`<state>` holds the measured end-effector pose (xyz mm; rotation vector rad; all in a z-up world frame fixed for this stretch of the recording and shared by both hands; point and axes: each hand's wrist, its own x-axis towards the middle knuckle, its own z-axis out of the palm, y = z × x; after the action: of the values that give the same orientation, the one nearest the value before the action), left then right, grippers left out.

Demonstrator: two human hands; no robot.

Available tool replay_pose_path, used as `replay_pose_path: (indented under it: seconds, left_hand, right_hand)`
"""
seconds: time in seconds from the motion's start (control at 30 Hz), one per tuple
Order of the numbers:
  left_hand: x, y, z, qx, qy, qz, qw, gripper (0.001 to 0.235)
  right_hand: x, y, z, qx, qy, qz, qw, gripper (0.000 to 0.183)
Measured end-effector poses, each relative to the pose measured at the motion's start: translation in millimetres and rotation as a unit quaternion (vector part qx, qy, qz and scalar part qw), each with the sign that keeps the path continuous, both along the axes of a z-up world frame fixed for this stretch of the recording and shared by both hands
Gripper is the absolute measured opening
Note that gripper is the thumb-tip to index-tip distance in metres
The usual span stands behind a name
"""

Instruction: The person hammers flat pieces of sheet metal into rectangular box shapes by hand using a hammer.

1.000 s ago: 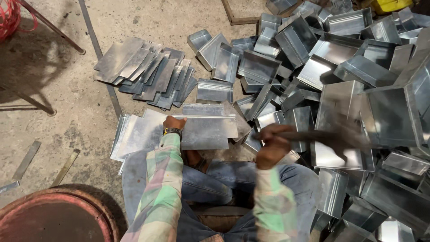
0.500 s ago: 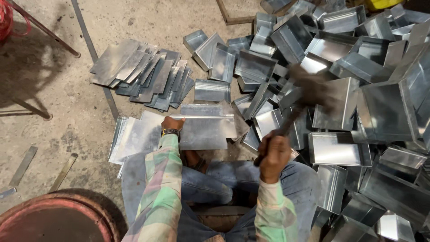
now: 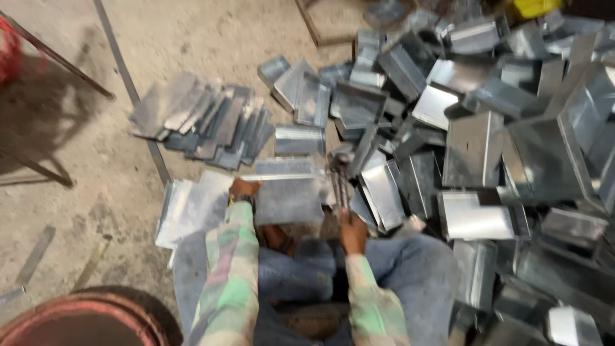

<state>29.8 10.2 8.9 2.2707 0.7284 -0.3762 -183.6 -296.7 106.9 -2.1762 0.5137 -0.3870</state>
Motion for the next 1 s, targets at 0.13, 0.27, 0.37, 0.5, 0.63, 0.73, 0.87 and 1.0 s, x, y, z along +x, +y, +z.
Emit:
replay_pose_path:
  seconds: [0.13, 0.27, 0.37, 0.5, 0.63, 0.73, 0.87, 1.0]
  left_hand:
    - [-21, -3, -9, 0.003, 0.004, 0.001, 1.0, 0.078]
    - [-17, -3, -5, -0.007, -0.003, -0.007, 1.0, 0.071]
    - [-20, -2, -2, -0.014, 0.005, -0.001, 1.0, 0.072]
    - [-21, -2, 1, -0.016, 0.008, 0.002, 1.0, 0.074]
    - [-23, -8, -1, 0.003, -0.006, -0.019, 1.0, 0.077]
    - [-10, -3, -1, -0.004, -0.002, 0.0, 1.0, 0.077]
    - [-19, -2, -5, -0.005, -0.005, -0.003, 1.0, 0.08]
    - [-19, -4, -7, -0.015, 0.003, 0.011, 1.0, 0.076]
  right_hand:
    - [-23, 20, 112, 0.173, -0.068, 0.014, 0.983, 0.048]
    - [-17, 34, 194, 0.246, -0.286, 0.12, 0.918, 0.038]
    - [-5, 34, 173, 0.279, -0.359, 0.166, 0.875, 0.037]
    - [5, 28, 70, 0.216, -0.168, 0.053, 0.96, 0.039]
    - [-5, 19, 30, 0.004, 0.037, 0.016, 0.999, 0.041]
    - [-10, 18, 70, 0.035, -0.001, 0.004, 0.999, 0.043]
    - [-9, 25, 122, 0.104, -0.101, 0.016, 0.989, 0.042]
    - [-4, 32, 92, 0.133, -0.093, 0.03, 0.986, 0.038]
